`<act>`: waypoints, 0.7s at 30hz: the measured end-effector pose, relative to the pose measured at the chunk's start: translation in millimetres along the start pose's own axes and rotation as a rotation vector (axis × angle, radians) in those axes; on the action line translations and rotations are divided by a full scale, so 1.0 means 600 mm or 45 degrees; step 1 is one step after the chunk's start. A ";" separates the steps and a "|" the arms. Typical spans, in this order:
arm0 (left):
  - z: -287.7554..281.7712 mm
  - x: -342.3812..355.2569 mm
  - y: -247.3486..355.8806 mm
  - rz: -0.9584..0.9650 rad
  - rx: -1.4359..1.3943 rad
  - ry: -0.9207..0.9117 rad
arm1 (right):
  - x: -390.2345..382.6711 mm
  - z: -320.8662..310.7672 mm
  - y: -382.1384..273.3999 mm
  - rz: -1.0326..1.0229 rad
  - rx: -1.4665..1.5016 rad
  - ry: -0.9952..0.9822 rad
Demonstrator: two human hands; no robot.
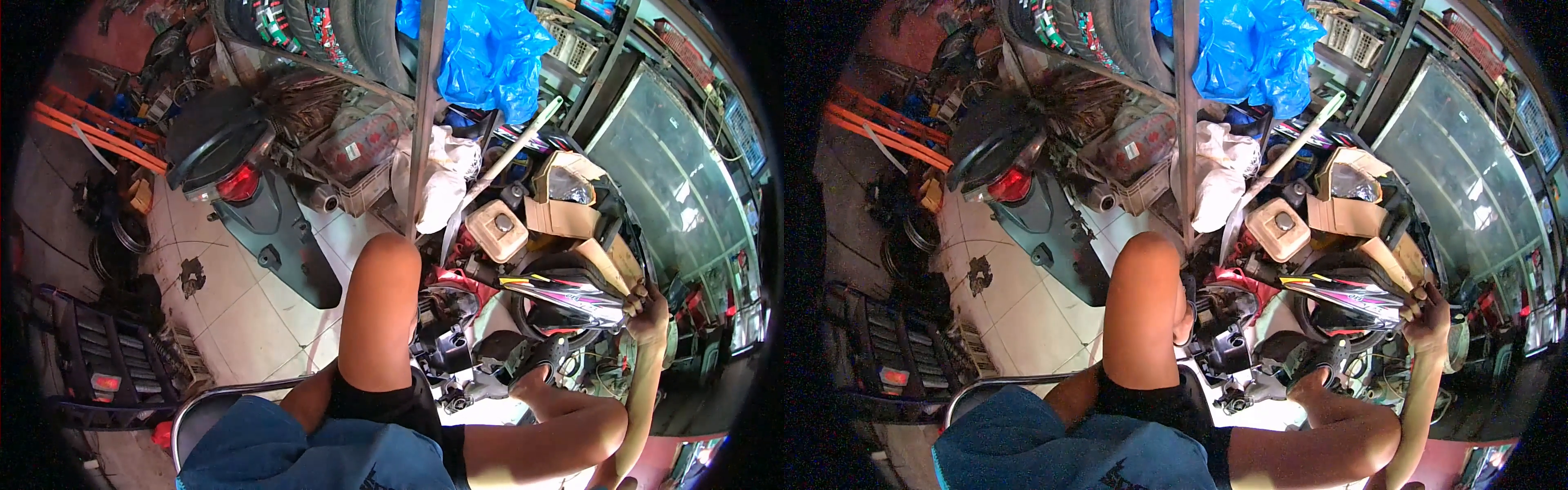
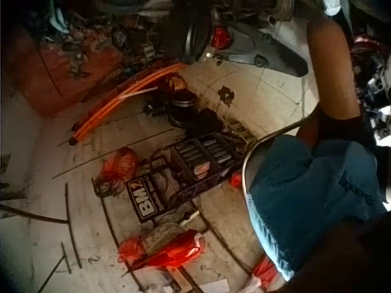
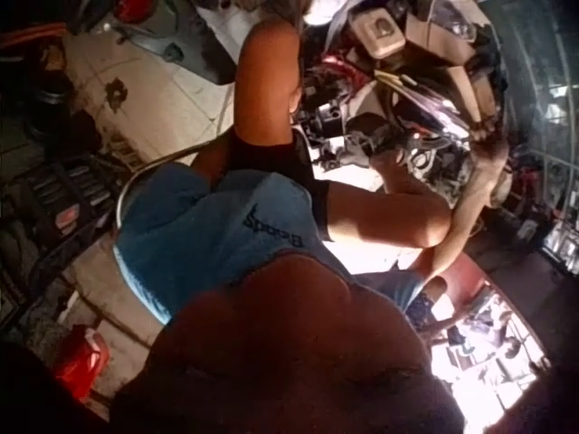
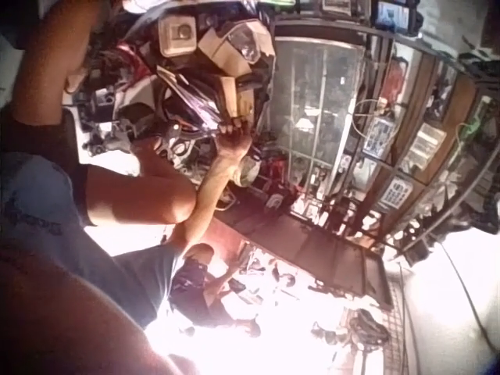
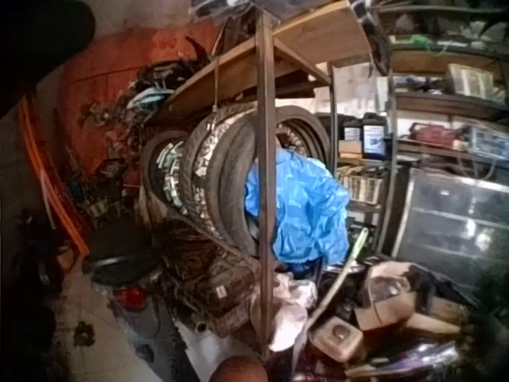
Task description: Repairing or assembling motorcycle engine components using tools.
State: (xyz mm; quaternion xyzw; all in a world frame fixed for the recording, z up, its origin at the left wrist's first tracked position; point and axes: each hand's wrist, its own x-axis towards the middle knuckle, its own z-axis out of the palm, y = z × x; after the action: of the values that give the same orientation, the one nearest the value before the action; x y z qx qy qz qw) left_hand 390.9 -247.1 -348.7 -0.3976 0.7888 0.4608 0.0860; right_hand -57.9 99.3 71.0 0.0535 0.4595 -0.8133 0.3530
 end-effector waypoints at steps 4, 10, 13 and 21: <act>0.017 -0.009 0.003 -0.022 -0.071 -0.014 | 0.009 0.005 0.011 0.086 -0.006 0.027; 0.023 -0.006 0.019 -0.040 -0.172 0.013 | 0.036 0.009 0.022 0.072 -0.080 0.038; 0.022 -0.013 0.018 -0.062 -0.219 0.041 | 0.049 0.017 0.023 0.114 -0.068 0.058; 0.005 -0.009 0.009 -0.003 -0.619 0.184 | 0.113 0.038 0.036 0.191 -0.129 -0.056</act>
State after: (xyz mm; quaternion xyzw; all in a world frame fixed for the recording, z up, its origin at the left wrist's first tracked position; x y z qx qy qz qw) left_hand 389.8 -240.3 -344.0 -0.4396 0.6585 0.6071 -0.0682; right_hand -89.3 39.0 40.6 0.0523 0.4868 -0.7612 0.4252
